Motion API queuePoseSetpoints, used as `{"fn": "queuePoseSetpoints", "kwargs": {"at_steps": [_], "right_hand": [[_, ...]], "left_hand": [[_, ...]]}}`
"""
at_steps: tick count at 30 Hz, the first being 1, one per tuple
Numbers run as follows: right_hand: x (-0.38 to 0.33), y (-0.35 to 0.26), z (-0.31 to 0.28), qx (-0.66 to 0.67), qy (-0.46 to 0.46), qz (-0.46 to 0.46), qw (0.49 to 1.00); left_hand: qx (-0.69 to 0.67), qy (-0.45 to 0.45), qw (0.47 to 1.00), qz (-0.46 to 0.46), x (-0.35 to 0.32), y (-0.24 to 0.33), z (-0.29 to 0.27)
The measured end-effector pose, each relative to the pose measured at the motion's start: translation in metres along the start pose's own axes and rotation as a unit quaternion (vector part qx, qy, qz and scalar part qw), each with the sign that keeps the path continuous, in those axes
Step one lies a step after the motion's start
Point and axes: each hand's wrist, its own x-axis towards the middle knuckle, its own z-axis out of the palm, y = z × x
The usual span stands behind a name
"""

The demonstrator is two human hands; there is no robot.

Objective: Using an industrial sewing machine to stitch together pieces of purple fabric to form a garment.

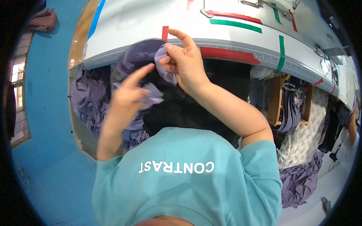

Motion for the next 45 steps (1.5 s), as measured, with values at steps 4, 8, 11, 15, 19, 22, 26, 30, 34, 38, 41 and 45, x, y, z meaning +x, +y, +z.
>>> {"fn": "queuePoseSetpoints", "kwargs": {"at_steps": [4,8,11,15,19,22,26,30,34,38,41,45], "right_hand": [[-0.008,0.006,0.007,0.019,-0.020,0.015,1.000],[-0.018,0.003,0.014,-0.054,-0.027,0.013,0.998],[-0.021,-0.004,0.010,-0.052,-0.043,-0.021,0.997],[-0.040,-0.035,-0.016,-0.136,-0.139,0.025,0.981],[-0.043,-0.047,-0.032,-0.405,-0.183,-0.223,0.868],[-0.032,-0.047,-0.020,-0.454,-0.317,-0.256,0.792],[-0.023,-0.020,-0.023,-0.411,-0.357,-0.112,0.831],[-0.023,-0.014,-0.029,-0.363,-0.345,-0.044,0.864],[-0.026,-0.016,-0.032,-0.370,-0.234,0.078,0.896],[-0.027,-0.012,-0.036,-0.390,-0.166,0.042,0.905],[-0.032,-0.010,-0.029,-0.370,-0.148,0.020,0.917],[-0.038,-0.017,-0.020,-0.417,-0.170,-0.006,0.893]], "left_hand": [[-0.065,0.078,0.992,-0.078,-0.014,0.000,0.056],[-0.008,0.167,0.982,-0.084,-0.008,-0.005,0.066],[-0.079,0.186,0.972,-0.117,-0.019,-0.017,0.058],[-0.194,0.179,0.964,-0.028,-0.055,-0.017,0.024],[-0.279,0.081,0.956,-0.029,-0.048,-0.003,0.022],[-0.293,0.086,0.949,-0.081,-0.047,-0.006,0.033],[-0.301,0.049,0.952,-0.024,-0.045,-0.014,0.033],[-0.276,0.048,0.960,-0.020,-0.049,-0.024,0.029],[-0.175,0.089,0.979,-0.061,-0.039,-0.023,0.035],[-0.108,0.114,0.987,-0.029,-0.035,-0.005,0.028],[-0.132,0.101,0.986,0.017,-0.034,0.004,0.031],[-0.099,0.103,0.989,-0.036,-0.029,0.004,0.043]]}}
